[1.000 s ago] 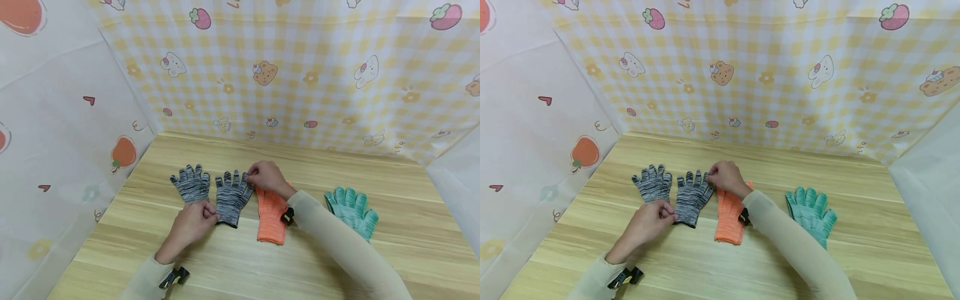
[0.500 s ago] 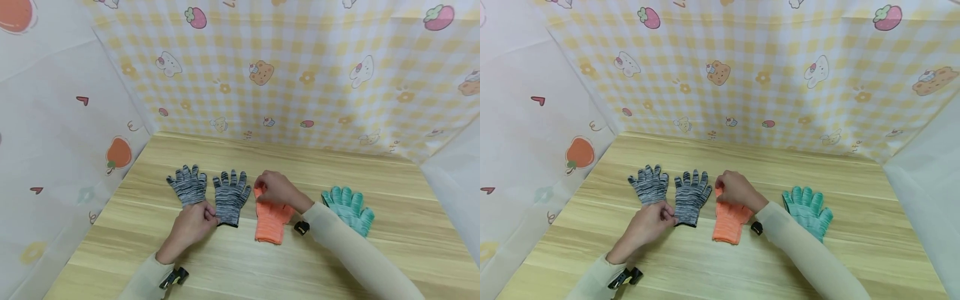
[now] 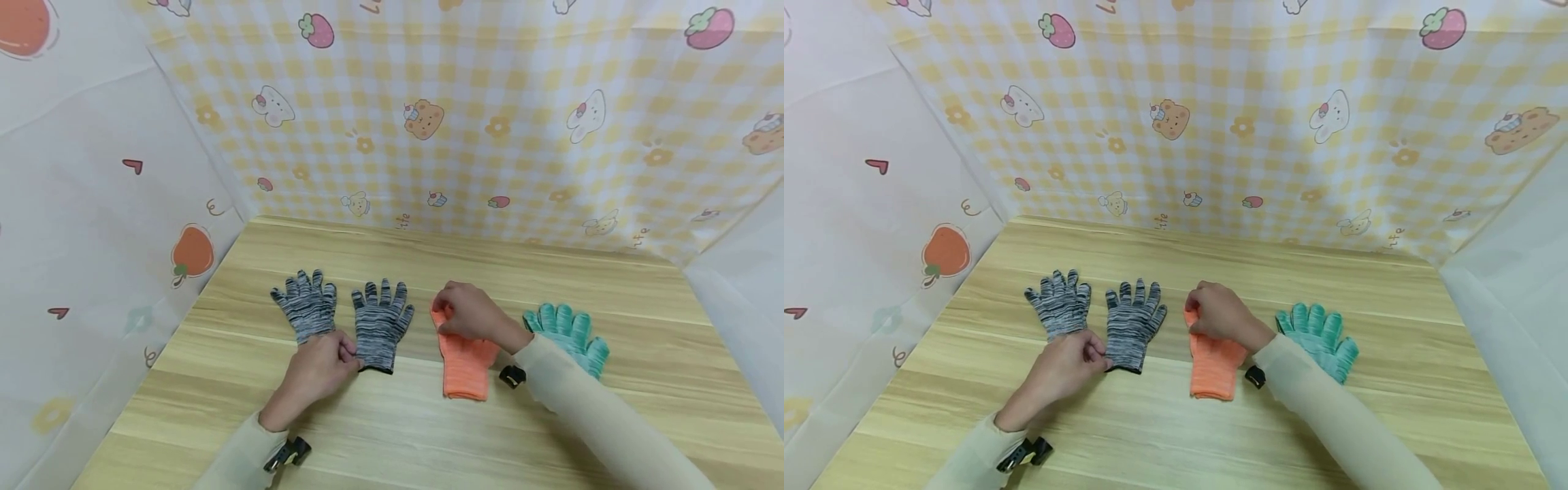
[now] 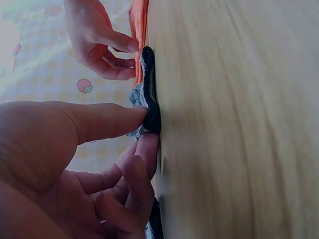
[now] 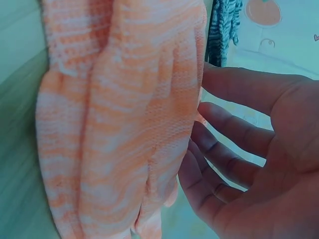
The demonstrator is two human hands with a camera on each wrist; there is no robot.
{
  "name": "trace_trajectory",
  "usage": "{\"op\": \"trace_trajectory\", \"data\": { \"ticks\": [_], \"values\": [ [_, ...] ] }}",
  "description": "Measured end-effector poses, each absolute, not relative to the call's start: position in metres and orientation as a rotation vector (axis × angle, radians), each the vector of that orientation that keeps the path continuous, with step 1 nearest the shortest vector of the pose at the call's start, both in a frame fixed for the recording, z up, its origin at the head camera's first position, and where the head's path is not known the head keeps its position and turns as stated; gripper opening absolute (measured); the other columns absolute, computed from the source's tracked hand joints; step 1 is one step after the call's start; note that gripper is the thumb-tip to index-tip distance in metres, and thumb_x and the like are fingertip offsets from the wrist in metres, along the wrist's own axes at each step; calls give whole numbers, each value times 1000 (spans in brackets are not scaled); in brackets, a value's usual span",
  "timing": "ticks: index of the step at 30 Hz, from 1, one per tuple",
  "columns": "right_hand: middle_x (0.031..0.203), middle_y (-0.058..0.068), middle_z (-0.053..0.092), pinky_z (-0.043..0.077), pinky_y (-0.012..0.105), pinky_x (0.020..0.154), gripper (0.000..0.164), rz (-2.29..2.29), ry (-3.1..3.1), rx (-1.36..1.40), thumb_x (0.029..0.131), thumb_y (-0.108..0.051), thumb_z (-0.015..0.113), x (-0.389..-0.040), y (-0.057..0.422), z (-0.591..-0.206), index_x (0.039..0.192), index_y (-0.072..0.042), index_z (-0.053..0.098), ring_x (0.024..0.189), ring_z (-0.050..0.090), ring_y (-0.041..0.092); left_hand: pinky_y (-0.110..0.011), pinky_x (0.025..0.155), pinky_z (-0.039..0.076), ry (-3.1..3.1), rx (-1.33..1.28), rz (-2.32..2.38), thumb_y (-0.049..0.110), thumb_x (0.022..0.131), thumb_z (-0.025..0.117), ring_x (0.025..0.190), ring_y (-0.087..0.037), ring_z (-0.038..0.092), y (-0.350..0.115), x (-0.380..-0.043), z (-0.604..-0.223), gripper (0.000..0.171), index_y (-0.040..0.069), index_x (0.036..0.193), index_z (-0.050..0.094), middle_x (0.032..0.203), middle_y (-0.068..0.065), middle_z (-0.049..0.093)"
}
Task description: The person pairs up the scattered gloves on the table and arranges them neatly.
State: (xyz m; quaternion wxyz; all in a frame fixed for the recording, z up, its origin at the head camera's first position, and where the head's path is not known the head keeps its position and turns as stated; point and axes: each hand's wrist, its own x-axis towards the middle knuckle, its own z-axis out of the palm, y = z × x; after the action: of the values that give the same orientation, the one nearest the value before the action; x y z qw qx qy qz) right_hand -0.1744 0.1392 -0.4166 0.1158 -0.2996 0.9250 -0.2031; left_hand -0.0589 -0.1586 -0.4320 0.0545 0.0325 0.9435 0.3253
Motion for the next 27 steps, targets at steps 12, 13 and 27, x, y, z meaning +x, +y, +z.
{"op": "trace_trajectory", "data": {
  "ticks": [12, 13, 27],
  "values": [
    [99, 6, 72, 57, 40, 75, 26, -660, 2770, -916, 89, -11, 90, -178, 152, -414, 111, -2, 80, 81, 62, 18, -31, 63, 52, 2884, 190, 973, 10, 89, 91, 67, -7, 59, -151, -61, -435, 19, 12, 91, 72, 76, 9, 65],
    [99, 6, 73, 58, 41, 76, 23, -689, 2784, -924, 91, -11, 89, -179, 151, -414, 110, -2, 81, 81, 63, 18, -31, 63, 52, 2887, 201, 969, 10, 89, 91, 67, -7, 59, -150, -61, -435, 19, 12, 91, 72, 76, 9, 65],
    [92, 2, 79, 55, 38, 67, 16, -919, 2669, -645, 104, -20, 78, -214, 123, -415, 106, -6, 85, 65, 63, 14, -28, 62, 52, 2858, 220, 977, 14, 89, 93, 66, -6, 59, -139, -61, -435, 18, 11, 91, 75, 76, 10, 66]
  ]
}}
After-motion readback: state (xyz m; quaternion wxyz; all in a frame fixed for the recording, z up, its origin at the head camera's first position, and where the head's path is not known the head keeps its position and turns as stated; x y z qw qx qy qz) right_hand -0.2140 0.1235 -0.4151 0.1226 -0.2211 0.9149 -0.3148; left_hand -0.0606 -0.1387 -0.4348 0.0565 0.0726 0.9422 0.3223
